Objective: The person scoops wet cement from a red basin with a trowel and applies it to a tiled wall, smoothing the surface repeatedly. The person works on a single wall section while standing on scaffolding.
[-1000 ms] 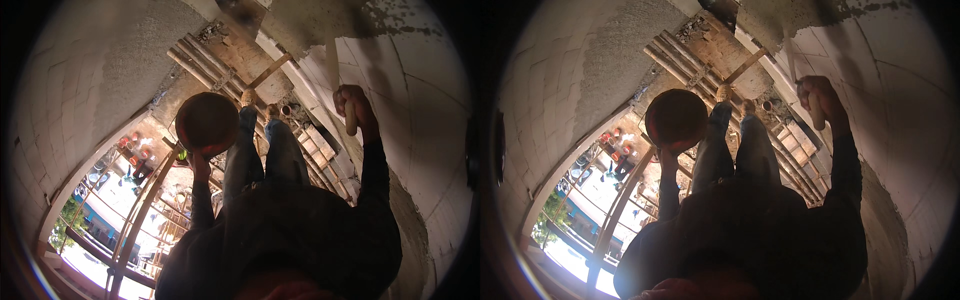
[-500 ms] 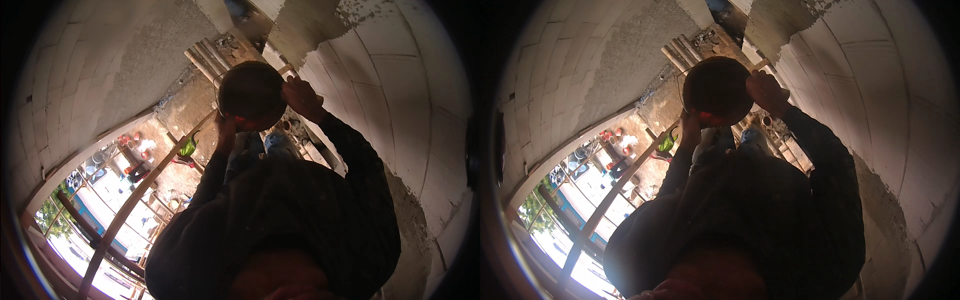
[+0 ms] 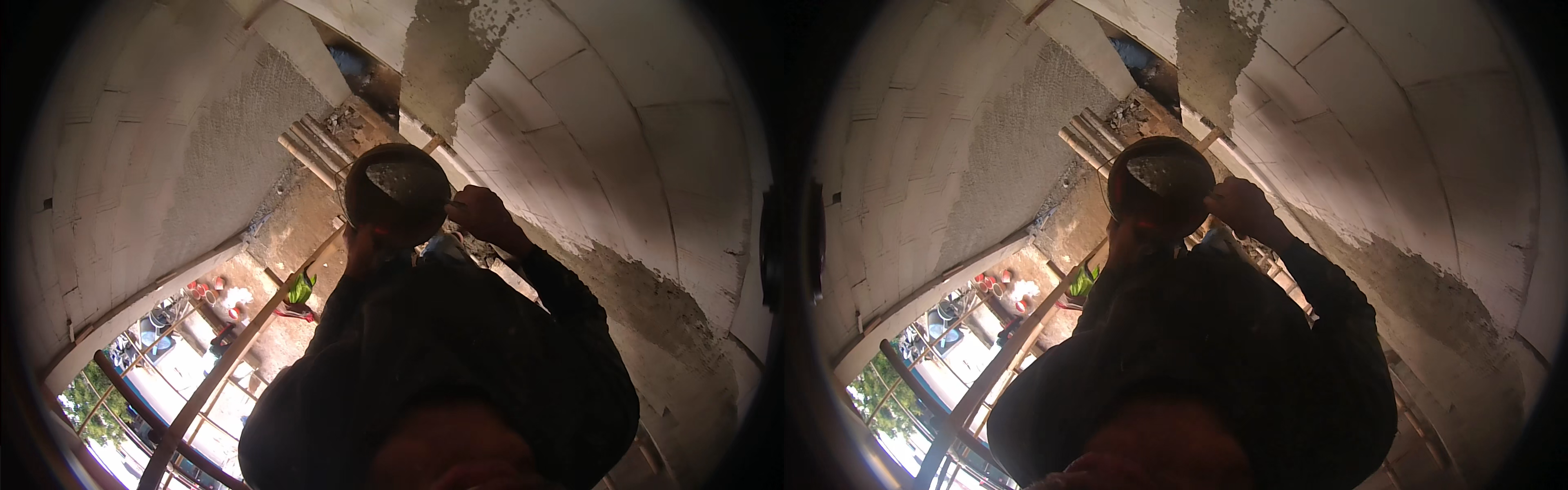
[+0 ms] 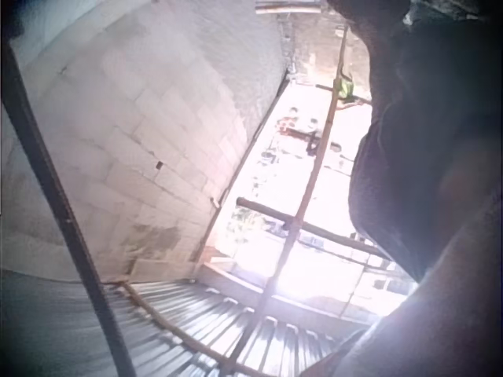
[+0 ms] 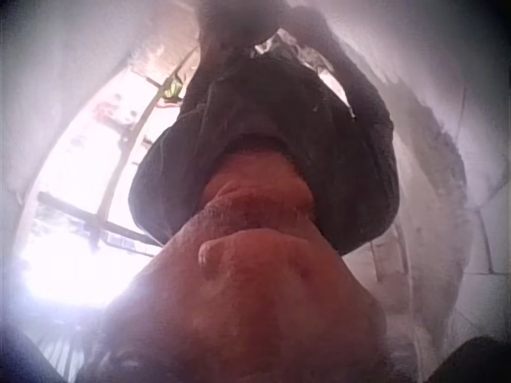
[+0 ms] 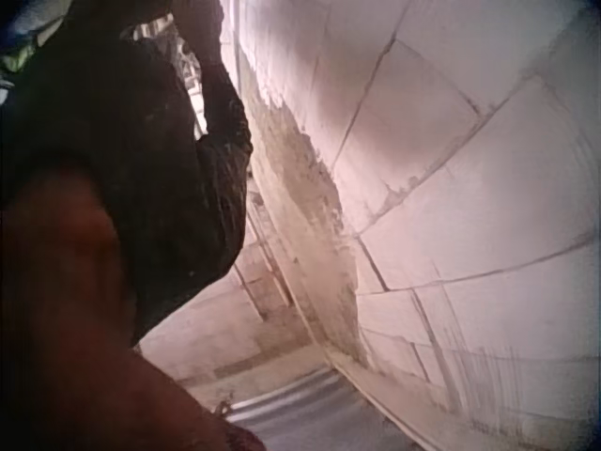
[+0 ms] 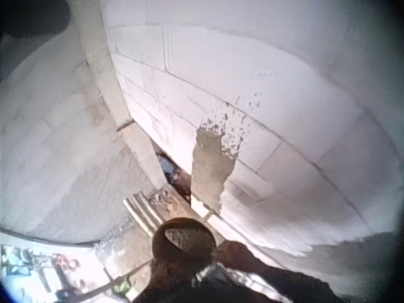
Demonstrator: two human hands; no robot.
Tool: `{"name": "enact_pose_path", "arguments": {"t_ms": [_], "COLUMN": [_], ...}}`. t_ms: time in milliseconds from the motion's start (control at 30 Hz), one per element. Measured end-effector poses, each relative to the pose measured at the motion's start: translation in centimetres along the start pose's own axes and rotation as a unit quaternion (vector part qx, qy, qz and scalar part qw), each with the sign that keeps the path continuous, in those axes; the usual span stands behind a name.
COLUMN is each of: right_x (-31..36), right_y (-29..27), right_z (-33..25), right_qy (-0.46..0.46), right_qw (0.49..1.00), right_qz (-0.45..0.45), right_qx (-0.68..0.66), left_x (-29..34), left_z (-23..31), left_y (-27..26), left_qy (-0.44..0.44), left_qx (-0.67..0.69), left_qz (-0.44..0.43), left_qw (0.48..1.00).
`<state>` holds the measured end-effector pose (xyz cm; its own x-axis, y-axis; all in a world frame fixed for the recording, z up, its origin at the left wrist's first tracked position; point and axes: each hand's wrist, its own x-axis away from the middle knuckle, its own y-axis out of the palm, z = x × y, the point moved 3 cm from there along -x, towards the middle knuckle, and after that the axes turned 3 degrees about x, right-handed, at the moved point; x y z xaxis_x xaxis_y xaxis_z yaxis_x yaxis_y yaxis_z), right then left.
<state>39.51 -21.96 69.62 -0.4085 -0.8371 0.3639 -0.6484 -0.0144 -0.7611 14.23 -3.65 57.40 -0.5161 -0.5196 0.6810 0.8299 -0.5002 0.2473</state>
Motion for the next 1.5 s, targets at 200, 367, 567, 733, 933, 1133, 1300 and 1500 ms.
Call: {"name": "enact_pose_path", "arguments": {"t_ms": [200, 367, 567, 733, 933, 1133, 1300, 1500], "right_x": [1.1, -0.5, -3.6, 6.5, 6.3, 3.9, 5.2, 9.2], "right_y": [-2.4, -6.3, -22.2, -29.8, -13.8, -1.7, 6.4, 5.2], "right_z": [-5.8, -5.9, 5.3, 2.3, 1.9, 3.4, 8.8, 7.8], "right_qy": [-0.141, -0.043, 0.090, -0.048, -0.119, -0.112, -0.133, -0.071], "right_qw": [0.974, 0.930, 0.910, 0.871, 0.986, 0.967, 0.985, 0.997], "right_qz": [-0.022, -0.225, 0.080, 0.063, 0.097, 0.041, 0.013, -0.034], "right_qx": [-0.179, -0.286, -0.396, -0.485, 0.060, 0.227, 0.112, -0.021], "left_x": [3.7, 8.2, 10.3, 11.2, 8.8, 9.2, 10.9, 11.0], "left_z": [-0.9, 0.0, -2.0, 0.0, -3.2, -3.5, -4.3, -5.7], "left_y": [-0.9, -0.3, -1.2, 1.9, 1.9, 4.6, 8.9, 8.8], "left_qy": [0.047, 0.051, 0.034, 0.105, 0.132, 0.110, 0.064, 0.077], "left_qx": [0.019, 0.053, 0.080, 0.053, -0.025, -0.067, 0.005, 0.035], "left_qz": [0.008, 0.037, 0.081, 0.055, 0.087, 0.079, 0.085, 0.045], "left_qw": [0.999, 0.997, 0.993, 0.992, 0.987, 0.989, 0.994, 0.995]}}
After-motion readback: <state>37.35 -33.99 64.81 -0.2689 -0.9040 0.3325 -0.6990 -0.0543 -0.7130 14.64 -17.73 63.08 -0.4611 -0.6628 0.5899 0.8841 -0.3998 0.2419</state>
